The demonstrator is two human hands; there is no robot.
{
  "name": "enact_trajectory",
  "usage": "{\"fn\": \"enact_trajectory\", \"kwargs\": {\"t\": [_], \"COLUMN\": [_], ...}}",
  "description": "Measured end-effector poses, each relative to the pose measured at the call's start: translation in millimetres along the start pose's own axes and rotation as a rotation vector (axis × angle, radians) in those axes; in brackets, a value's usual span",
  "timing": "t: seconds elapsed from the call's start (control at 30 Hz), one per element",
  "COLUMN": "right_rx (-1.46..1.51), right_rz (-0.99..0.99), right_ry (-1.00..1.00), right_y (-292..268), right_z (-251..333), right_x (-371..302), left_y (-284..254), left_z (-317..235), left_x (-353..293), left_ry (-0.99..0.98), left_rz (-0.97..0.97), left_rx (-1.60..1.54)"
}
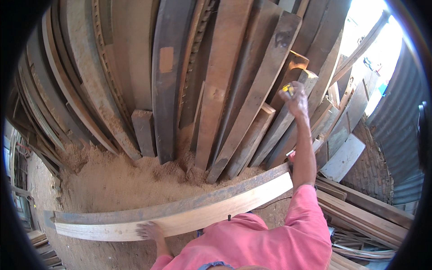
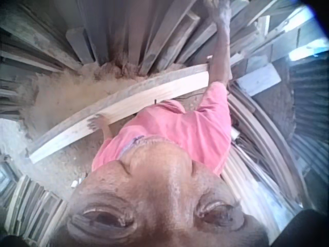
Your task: The person measures a long wooden plank with a tape measure, marks it by hand, and then uses a piece of sandpaper to sand the length of the wood. The person then moves to a large wooden door and rubs their hands across the surface of the door panels.
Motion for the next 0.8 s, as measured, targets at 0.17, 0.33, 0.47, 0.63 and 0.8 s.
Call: {"fn": "enact_trajectory", "kwargs": {"t": [0.17,0.33,0.47,0.63,0.8], "right_rx": [-0.287,-0.369,-0.399,-0.374,-0.329], "right_rz": [-0.124,-0.098,-0.004,-0.056,-0.158], "right_ry": [0.127,0.217,0.312,0.216,0.282], "right_y": [-62,-60,-32,-2,-16], "right_z": [-78,-130,-198,-194,-191], "right_x": [121,210,239,231,213], "left_y": [-1,10,7,3,7], "left_z": [-91,-120,-126,-115,-111], "left_x": [-107,-130,-142,-140,-138], "left_ry": [0.091,-0.005,-0.031,-0.065,-0.027], "left_rz": [0.019,0.009,-0.009,-0.174,-0.324], "left_rx": [0.045,0.095,0.195,0.23,0.3]}}
Point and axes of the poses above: each hand's wrist, its own x-axis towards the middle knuckle, its own y-axis out of the palm, z = x × y, the point moved 8 cm from there along x, towards the middle knuckle, and after that the axes turned 1 degree about y, right-handed, at the moved point
